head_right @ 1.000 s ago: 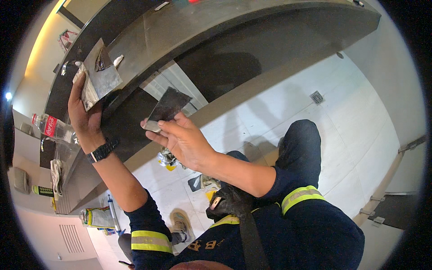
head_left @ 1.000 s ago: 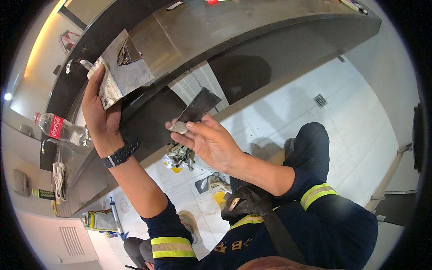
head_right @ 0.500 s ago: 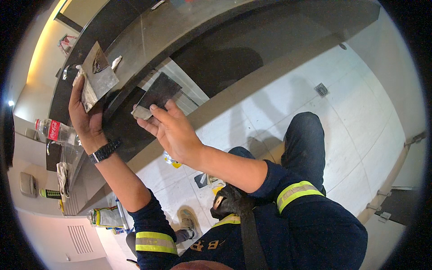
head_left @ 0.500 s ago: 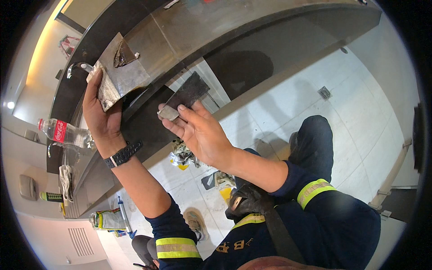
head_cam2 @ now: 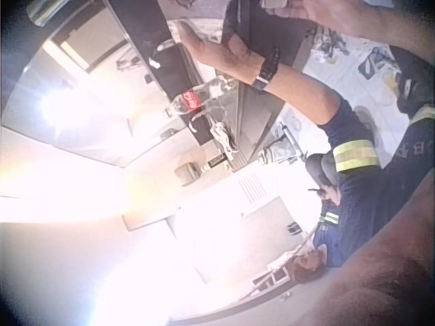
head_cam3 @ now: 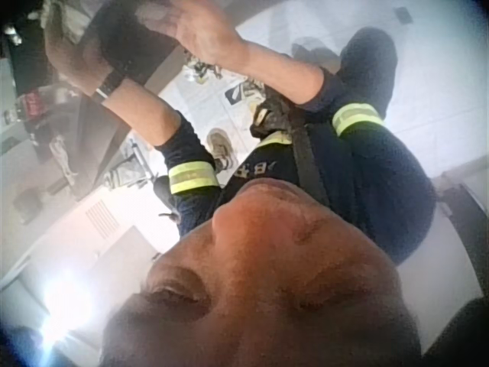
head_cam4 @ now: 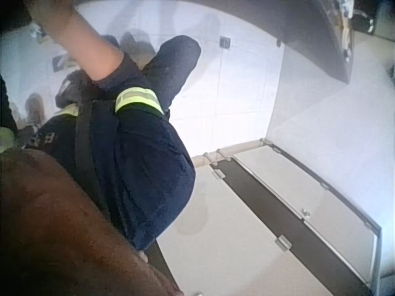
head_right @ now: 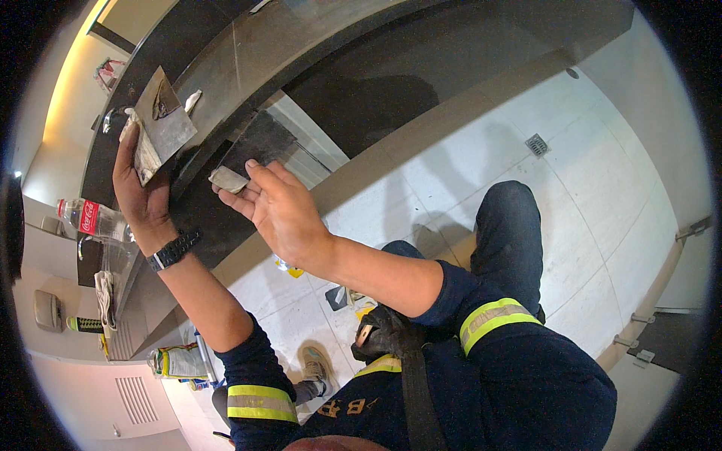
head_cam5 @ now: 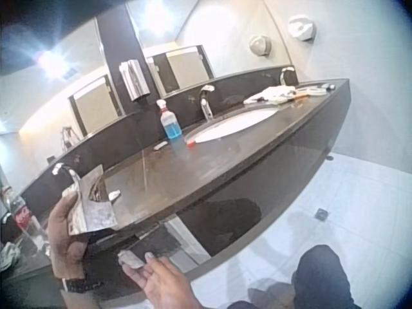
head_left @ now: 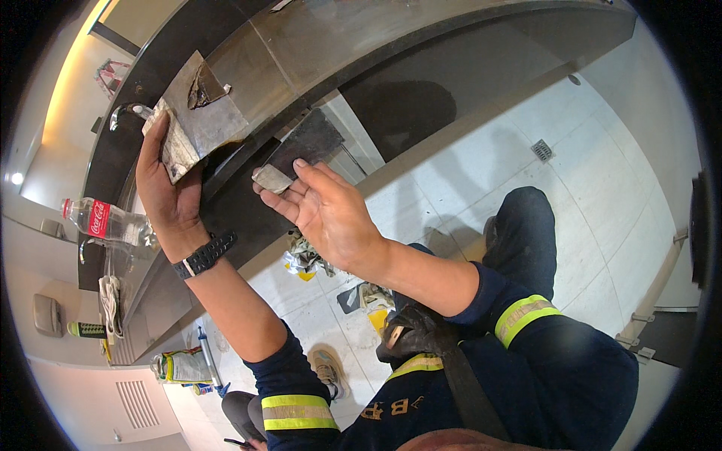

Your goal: The person uses a metal scraper to remove adhesive residue from the edge of a bathroom countertop. They repeatedly scrape the same area, occasionally lifting the scraper to inspect the removed material and the surface.

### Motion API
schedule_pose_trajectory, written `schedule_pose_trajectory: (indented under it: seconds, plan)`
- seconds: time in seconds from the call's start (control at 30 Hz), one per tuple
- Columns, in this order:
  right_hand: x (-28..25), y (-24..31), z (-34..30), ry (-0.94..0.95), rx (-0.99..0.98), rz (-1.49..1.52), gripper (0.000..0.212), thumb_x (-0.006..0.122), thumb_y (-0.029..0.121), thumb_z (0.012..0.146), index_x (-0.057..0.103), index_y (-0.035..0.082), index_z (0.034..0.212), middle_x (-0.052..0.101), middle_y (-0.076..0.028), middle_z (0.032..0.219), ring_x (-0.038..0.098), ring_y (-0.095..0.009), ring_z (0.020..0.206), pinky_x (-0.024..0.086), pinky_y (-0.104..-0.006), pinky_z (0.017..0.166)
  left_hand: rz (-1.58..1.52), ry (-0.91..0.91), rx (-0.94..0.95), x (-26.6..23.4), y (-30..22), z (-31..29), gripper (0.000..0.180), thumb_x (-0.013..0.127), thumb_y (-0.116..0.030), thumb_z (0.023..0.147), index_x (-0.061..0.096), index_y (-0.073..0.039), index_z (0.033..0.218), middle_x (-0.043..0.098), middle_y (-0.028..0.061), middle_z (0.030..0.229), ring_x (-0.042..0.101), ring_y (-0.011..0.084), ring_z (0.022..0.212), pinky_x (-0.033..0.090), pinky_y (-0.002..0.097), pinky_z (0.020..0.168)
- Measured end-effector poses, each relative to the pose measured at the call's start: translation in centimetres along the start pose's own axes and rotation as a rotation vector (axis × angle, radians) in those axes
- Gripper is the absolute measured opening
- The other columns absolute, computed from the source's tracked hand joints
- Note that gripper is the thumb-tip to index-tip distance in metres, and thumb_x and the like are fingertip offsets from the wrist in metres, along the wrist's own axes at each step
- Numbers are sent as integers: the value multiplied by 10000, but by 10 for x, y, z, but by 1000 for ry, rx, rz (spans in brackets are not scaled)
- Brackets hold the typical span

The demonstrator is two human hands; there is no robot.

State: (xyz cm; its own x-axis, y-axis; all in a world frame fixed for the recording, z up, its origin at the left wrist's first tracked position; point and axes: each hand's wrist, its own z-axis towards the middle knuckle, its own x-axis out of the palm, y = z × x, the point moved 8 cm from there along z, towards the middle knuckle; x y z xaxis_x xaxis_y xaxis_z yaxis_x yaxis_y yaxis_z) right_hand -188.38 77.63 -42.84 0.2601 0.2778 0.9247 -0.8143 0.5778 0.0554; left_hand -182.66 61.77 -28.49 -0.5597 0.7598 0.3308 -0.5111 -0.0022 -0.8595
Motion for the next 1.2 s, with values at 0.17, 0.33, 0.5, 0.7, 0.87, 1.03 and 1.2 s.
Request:
schedule_pose_trajectory:
  seconds: [0.17,0.33,0.5,0.7,0.87,1.03,1.2]
  plan:
    - [3,-1,2,42,-3,16,189,474,211,1050,615,90,1085,666,-96,1160,590,-237,1185,416,-435,1103,21,10,4,-2,0,1,327,537,-119,1003,567,65,1272,644,179,1244,652,269,1128,551,404,962]
    - [0,2,3,-70,48,-27,196,458,201,1056,577,49,1082,668,-116,1112,641,-221,1069,497,-419,998,1,4,-3,-4,1,1,305,541,-125,1000,593,57,1239,653,168,1223,660,263,1107,550,403,955]
    - [0,3,2,-83,101,-45,228,470,203,1050,582,16,1115,671,-132,1105,650,-250,1053,514,-402,981,18,-18,8,-3,-1,1,305,537,-125,1003,585,54,1245,651,171,1225,654,264,1117,547,404,960]
    - [-3,-1,2,-52,151,-61,260,477,214,1047,572,19,1190,657,-123,1170,635,-259,1103,508,-394,1001,91,-89,45,0,-3,-3,330,519,-127,1012,565,44,1290,624,183,1273,630,285,1160,542,439,982]
    - [-8,-10,-4,-55,263,-76,266,481,221,1045,556,24,1207,657,-128,1148,641,-271,1092,531,-374,972,73,-81,26,-5,-2,1,327,506,-120,1015,564,53,1287,621,187,1274,626,294,1166,538,448,989]
    - [-10,-10,-32,-60,281,-125,268,454,205,1053,508,27,1246,638,-142,1169,629,-261,1119,526,-364,985,39,-116,17,1,-2,-4,304,529,-110,1006,581,71,1244,648,186,1222,646,277,1130,541,412,978]
    - [-24,-2,-35,-95,145,-149,249,430,191,1057,492,37,1242,626,-142,1184,621,-250,1127,519,-369,995,70,-144,46,3,-5,-6,296,520,-102,1010,586,67,1244,640,181,1239,641,267,1138,528,408,994]
